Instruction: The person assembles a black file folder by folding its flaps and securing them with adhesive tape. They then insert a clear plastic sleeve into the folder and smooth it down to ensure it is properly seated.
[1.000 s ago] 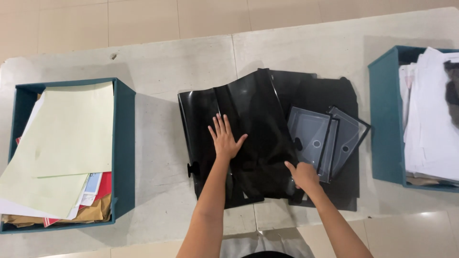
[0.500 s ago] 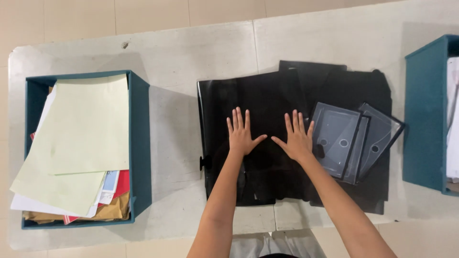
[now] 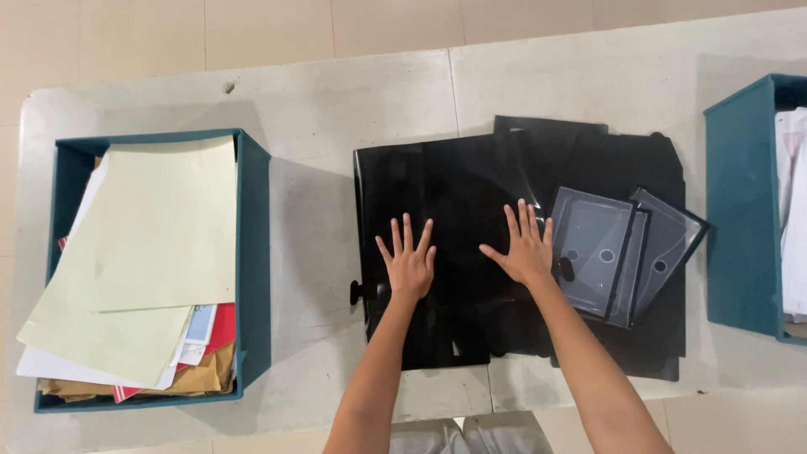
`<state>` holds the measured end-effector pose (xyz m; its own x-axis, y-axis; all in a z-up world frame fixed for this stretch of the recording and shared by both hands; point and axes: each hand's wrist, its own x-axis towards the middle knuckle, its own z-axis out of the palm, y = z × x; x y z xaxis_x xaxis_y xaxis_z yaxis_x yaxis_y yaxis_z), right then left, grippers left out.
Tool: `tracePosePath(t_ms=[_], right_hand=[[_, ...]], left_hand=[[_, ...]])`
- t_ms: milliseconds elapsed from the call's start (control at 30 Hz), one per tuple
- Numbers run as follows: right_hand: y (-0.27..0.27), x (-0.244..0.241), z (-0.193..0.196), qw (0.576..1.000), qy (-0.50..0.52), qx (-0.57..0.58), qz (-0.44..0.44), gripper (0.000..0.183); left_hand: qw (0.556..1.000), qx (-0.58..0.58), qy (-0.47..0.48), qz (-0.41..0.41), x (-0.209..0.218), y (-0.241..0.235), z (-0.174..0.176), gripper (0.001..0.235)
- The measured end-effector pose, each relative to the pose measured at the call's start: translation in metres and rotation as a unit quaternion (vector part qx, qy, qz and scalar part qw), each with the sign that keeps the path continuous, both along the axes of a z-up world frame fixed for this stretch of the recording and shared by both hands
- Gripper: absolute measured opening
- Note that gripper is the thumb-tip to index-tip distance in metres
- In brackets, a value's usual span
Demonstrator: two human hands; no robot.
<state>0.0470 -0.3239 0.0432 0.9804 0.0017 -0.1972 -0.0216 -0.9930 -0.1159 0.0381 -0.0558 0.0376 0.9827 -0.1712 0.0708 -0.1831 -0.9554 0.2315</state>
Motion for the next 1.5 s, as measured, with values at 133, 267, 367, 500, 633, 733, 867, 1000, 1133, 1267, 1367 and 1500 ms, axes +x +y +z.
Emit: tracePosePath(t_ms=[133,267,367,500,633,733,867,1000,1133,1267,1367,1500], right_hand=[[0.009,0.005,0.004,1.0,0.009,0.018,-0.012,0.114],[0.01,0.0,0.015,0.999,0.028,-0.003,-0.033,0.118],[0.004,0.011,0.006,1.0,-0.014,-0.008,-0.018,0.12],[0.003,0.016,0.008,0.998,-0.004,0.043,-0.04,0.125],[0.01,0.024,0.04,0.995,0.04,0.048,-0.076,0.127],[0.006,0.025,0.04,0.993,0.07,0.048,-0.087,0.124],[-0.014,0.017,0.034,0.99,0.037,0.127,-0.058,0.108],[-0.016,-0.01,0.058,0.994,-0.012,0.11,-0.022,0.092],[-0.02,-0.045,0.071,0.992,-0.076,0.088,-0.057,0.088],[-0.036,-0.074,0.066,0.958,-0.06,0.225,-0.169,0.096],[-0.043,-0.092,0.052,0.934,-0.042,0.281,-0.216,0.096],[-0.057,-0.099,0.011,0.945,-0.06,0.266,-0.181,0.086]], left_hand=[[1.0,0.001,0.016,-0.011,0.004,0.015,-0.024,0.057],[0.995,-0.057,0.034,-0.072,0.009,0.028,-0.017,0.065],[0.995,0.002,0.085,-0.059,0.022,0.025,0.021,0.076],[0.981,0.086,0.175,0.015,0.024,0.018,0.038,0.108],[0.985,0.049,0.163,0.043,0.034,0.02,0.053,0.114],[0.971,0.043,0.23,0.05,0.036,0.031,0.06,0.118],[0.99,-0.014,0.137,-0.014,0.03,0.055,-0.006,0.115],[0.996,0.072,0.006,-0.048,0.025,0.055,-0.032,0.11],[0.992,0.119,0.041,-0.027,0.023,0.055,-0.006,0.113],[0.999,-0.017,0.014,0.048,0.014,0.061,0.028,0.112],[0.981,-0.106,0.075,0.146,0.001,0.074,0.051,0.11],[0.95,-0.127,0.208,0.194,-0.006,0.112,0.045,0.104]])
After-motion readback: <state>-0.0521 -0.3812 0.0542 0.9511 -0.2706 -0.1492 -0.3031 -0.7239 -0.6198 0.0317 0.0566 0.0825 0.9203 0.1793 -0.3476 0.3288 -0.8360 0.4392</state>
